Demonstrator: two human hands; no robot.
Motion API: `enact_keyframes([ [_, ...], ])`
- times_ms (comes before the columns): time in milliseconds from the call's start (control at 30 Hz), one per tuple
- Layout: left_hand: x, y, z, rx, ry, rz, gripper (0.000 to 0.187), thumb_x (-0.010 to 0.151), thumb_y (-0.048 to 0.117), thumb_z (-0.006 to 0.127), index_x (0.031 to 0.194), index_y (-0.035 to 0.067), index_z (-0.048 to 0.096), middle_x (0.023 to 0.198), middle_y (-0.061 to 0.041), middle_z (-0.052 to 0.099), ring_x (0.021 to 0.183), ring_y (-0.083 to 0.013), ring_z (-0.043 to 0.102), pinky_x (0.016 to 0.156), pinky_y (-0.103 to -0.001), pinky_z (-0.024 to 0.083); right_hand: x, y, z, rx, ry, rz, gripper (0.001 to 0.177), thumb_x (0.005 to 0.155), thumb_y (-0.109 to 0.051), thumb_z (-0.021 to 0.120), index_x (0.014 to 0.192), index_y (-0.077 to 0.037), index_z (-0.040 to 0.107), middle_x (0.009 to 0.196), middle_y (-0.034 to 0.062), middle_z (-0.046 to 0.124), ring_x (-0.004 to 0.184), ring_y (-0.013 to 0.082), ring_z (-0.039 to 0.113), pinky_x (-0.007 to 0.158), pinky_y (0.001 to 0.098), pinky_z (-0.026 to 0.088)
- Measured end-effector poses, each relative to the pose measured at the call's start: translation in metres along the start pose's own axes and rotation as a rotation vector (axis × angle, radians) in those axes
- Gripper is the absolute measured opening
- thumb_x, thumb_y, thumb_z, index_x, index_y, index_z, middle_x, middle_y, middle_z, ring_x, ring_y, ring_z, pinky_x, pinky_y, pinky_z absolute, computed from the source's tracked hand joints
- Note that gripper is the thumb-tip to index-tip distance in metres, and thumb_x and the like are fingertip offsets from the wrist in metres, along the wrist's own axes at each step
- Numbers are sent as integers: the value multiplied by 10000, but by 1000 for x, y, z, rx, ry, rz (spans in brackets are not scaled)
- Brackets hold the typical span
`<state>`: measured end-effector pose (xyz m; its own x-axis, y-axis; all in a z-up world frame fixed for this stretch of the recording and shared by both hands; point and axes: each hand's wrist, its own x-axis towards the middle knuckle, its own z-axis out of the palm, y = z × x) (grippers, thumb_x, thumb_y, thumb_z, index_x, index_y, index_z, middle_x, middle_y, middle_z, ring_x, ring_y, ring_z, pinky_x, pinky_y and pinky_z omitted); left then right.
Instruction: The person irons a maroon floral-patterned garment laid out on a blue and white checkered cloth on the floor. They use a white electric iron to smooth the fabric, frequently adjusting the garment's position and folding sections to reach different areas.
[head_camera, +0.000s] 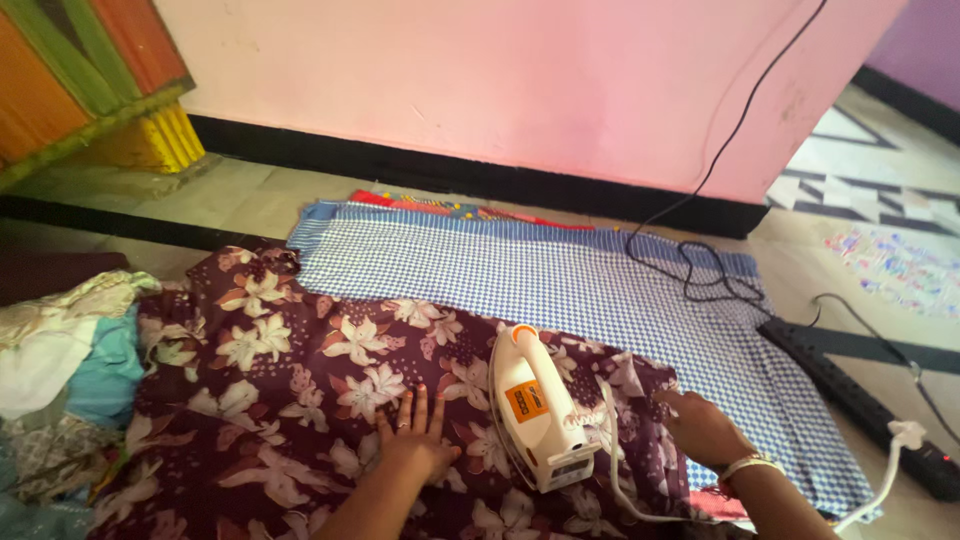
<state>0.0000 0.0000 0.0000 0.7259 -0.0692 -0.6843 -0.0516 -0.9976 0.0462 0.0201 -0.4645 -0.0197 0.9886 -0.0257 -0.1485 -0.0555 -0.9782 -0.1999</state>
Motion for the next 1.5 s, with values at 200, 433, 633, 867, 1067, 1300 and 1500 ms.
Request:
enact_keyframes([
  [200, -29, 0, -14, 2, -42, -4, 906, 1042, 646, 300, 1613, 253, -283, 1684, -58, -373, 1560, -253, -327, 1235, -644, -123, 8, -39, 11, 339, -872, 177, 580, 848, -99, 581, 1397, -265, 664, 1111, 186, 818, 791, 271, 709, 781, 463, 597],
  [433, -24, -1, -9, -12, -3, -13, 952, 1027, 665, 365, 1623, 255, -253, 1690, -82, -370, 1566, -256, -311, 1234, -630, -119, 7, -18, -14, -442, -687, 242, 382, 902, -426, 730, 1161, -157, 812, 1115, 26, 786, 967, 153, 708, 852, 387, 544],
  [633, -11, -8, 8, 33, 104, 13, 923, 1040, 658, 356, 1637, 239, -210, 1707, -94, -317, 1587, -274, -243, 1235, -646, -53, -19, 2, -21, -270, -7, 492, 280, 982, -264, 595, 1138, -143, 793, 1226, 122, 746, 1112, 294, 741, 892, 430, 607],
  [867, 2, -12, 47, 224, 422, 10, 880, 997, 708, 359, 1652, 262, -22, 1729, -122, -19, 1600, -281, 57, 1206, -686, 154, -10, -39, 25, 376, -690, -113, 669, 801, 7, 636, 1436, -181, 540, 1423, 89, 630, 1265, 224, 637, 1048, 416, 561],
  [1067, 12, -17, 44, 263, 399, 109, 809, 1031, 694, 293, 1656, 254, 27, 1728, -124, 12, 1587, -260, 86, 1212, -688, 145, -7, -18, -10, -78, -84, 547, 811, 965, -303, 656, 1620, -252, 181, 1630, 234, 244, 1410, 489, 374, 1048, 581, 466],
  [1300, 49, -8, 39, 124, 645, 187, 752, 1000, 630, 337, 1599, 231, 119, 1741, -106, 80, 1539, -268, 100, 1190, -602, 125, -14, -106, -54, -425, 107, -19, 296, 1099, -355, 507, 1174, -166, 722, 1323, 103, 667, 1188, 220, 657, 984, 372, 580],
  [1500, 80, 3, 45, 24, 1073, 267, 718, 933, 469, 474, 1553, 174, 267, 1645, -96, 245, 1518, -256, 220, 1196, -545, 208, -33, -251, -35, -193, 606, -481, 835, 820, -511, 645, 1395, 63, 450, 1307, 282, 595, 1097, 411, 622, 874, 460, 532],
])
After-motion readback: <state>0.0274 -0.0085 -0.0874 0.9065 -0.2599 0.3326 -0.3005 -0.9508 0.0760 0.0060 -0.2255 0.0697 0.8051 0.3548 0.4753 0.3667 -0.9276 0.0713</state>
